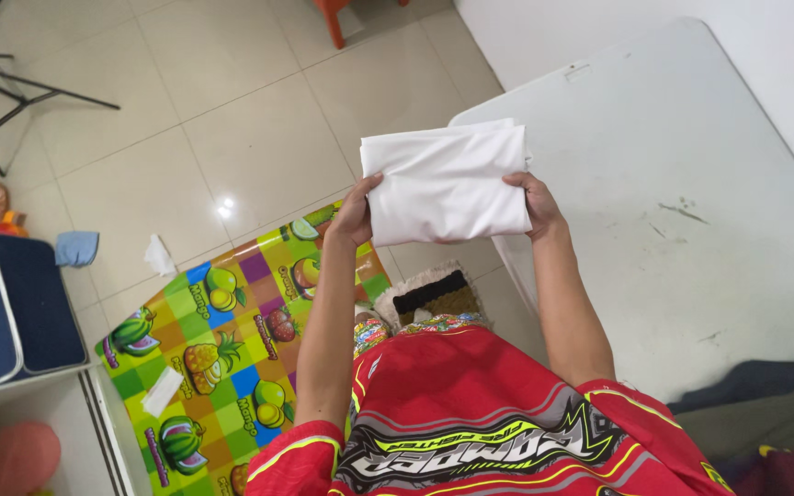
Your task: The person folds a white polo shirt and a black t-shirt on a white table, then places the folded white shirt into a closet shelf. The person handles each shirt one at a time, smoothing and aligning edges before folding.
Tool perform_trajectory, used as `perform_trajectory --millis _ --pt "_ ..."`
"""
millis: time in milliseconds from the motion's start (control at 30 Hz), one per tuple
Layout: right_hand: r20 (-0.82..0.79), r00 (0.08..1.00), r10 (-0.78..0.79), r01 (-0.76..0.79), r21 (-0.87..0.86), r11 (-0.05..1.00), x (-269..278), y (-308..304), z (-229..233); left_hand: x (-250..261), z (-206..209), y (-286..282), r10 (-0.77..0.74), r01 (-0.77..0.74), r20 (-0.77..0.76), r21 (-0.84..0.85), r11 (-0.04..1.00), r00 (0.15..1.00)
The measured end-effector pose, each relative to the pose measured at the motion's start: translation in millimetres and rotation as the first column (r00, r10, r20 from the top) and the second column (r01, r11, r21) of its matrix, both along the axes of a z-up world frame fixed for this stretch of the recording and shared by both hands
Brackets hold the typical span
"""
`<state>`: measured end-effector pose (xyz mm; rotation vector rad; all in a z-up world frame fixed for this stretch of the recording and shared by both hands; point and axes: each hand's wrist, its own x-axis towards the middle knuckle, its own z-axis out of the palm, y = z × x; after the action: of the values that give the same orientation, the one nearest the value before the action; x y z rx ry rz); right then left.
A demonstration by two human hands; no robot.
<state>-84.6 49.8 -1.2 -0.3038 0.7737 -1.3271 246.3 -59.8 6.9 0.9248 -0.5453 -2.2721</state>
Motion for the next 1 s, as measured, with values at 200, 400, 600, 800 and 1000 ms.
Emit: perform_trajectory --millis 200,400,600,800,1000 --pt "-0.029 0.991 0.133 -0.132 0.034 0.991 56 -49 4 61 -5 10 0.196 -0.193 0.04 -0.064 0.979 0.98" --pt "-0.068 0.943 0.325 -0.324 0.021 0.946 127 -90 6 121 -7 10 0.391 -0.376 0.254 -0.105 0.921 0.885" --pt "-0.088 0.91 0.404 -0.402 0.044 0.915 195 -129 4 193 -4 24 0.512 -0.505 0.154 -0.085 0.859 0.845" --pt "-0.126 0.864 0.487 -0.489 0.017 0.872 271 -158 5 271 -2 40 0.548 -0.549 -0.034 -0.089 0.831 0.836" --pt "-0.106 0.817 0.567 -0.567 0.033 0.823 360 -171 13 350 -4 57 0.632 -0.637 -0.082 -0.07 0.768 0.771"
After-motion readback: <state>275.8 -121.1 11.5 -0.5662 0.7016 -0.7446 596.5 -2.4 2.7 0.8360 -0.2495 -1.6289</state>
